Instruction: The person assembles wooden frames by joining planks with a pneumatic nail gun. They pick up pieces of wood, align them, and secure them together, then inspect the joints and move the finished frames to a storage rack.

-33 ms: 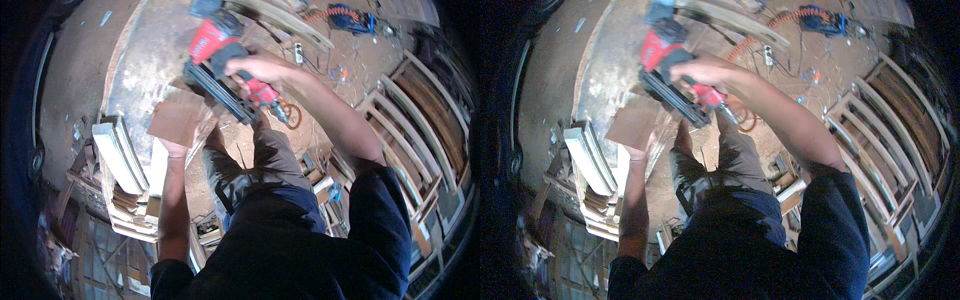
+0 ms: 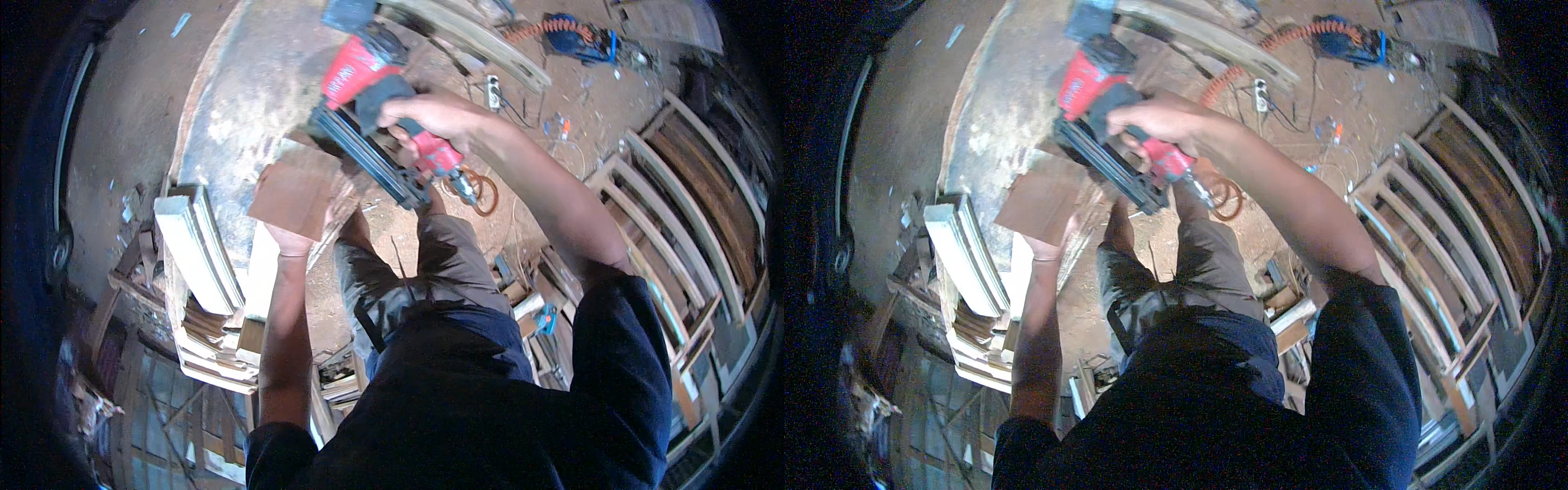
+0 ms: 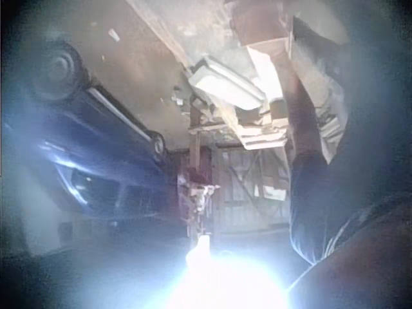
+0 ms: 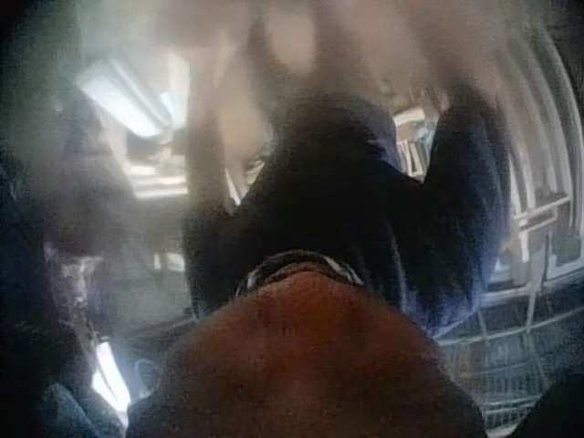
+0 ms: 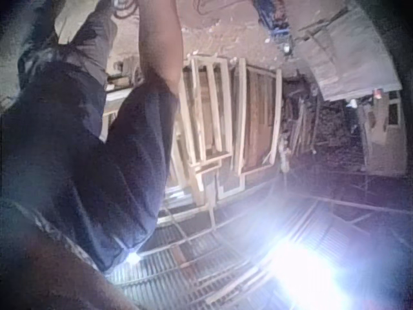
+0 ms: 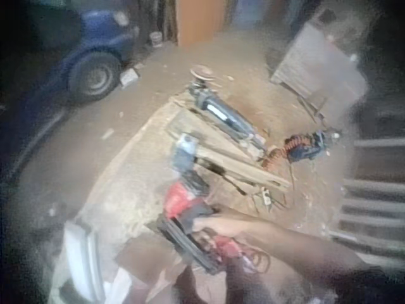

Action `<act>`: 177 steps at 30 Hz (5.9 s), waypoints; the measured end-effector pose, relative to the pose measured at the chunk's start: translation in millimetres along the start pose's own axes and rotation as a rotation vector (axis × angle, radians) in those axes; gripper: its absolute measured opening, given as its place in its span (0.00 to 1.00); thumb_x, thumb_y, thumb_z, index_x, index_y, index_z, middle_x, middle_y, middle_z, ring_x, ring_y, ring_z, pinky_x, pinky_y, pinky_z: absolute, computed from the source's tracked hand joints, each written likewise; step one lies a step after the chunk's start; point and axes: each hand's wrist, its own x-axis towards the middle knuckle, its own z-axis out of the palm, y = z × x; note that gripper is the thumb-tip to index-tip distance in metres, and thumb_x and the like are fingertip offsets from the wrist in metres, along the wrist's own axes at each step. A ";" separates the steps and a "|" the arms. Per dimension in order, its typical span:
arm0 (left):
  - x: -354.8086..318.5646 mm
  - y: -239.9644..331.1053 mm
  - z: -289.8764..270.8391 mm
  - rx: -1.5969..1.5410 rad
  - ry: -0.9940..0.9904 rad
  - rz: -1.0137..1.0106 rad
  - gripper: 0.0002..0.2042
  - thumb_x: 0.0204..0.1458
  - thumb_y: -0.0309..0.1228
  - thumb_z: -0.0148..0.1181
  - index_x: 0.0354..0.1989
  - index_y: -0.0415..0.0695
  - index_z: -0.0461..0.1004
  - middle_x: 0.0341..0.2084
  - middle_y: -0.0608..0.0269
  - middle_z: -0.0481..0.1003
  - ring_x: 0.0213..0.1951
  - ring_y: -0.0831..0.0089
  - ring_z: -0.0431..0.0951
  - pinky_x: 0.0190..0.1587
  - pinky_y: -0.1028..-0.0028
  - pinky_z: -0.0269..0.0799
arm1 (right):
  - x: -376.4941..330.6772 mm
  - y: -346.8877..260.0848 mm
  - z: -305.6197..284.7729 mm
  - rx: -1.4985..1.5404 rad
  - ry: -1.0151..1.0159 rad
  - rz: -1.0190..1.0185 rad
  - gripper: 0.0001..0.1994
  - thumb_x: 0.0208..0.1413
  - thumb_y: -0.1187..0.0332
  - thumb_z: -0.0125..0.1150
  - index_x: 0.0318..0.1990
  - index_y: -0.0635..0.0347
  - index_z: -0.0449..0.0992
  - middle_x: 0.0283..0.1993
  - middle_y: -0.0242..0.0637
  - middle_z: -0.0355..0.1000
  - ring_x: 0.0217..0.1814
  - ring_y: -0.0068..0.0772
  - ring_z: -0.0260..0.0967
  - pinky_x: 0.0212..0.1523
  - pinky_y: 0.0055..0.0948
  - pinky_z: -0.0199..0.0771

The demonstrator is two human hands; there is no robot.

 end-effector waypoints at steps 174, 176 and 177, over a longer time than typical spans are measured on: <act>-375.5 175.1 -516.2 -1.387 0.975 1.033 0.58 0.39 0.82 0.52 0.70 0.47 0.58 0.61 0.42 0.69 0.62 0.52 0.73 0.63 0.58 0.73 | -188.6 27.6 509.8 -0.973 -0.215 -1.698 0.64 0.35 0.54 0.85 0.74 0.75 0.45 0.63 0.60 0.60 0.65 0.56 0.63 0.62 0.47 0.66; -374.4 175.4 -518.0 -1.454 0.944 1.078 0.58 0.40 0.83 0.47 0.70 0.46 0.59 0.61 0.39 0.68 0.61 0.50 0.74 0.62 0.57 0.74 | -191.3 30.4 510.4 -1.011 -0.111 -1.750 0.65 0.34 0.53 0.85 0.74 0.74 0.46 0.59 0.58 0.60 0.61 0.55 0.62 0.58 0.47 0.68; -374.0 176.5 -518.2 -1.504 0.941 1.098 0.58 0.40 0.84 0.45 0.70 0.46 0.59 0.61 0.38 0.68 0.60 0.49 0.74 0.61 0.56 0.75 | -199.0 31.3 512.1 -1.051 -0.043 -1.777 0.65 0.34 0.53 0.86 0.74 0.74 0.46 0.58 0.56 0.60 0.59 0.53 0.61 0.56 0.47 0.68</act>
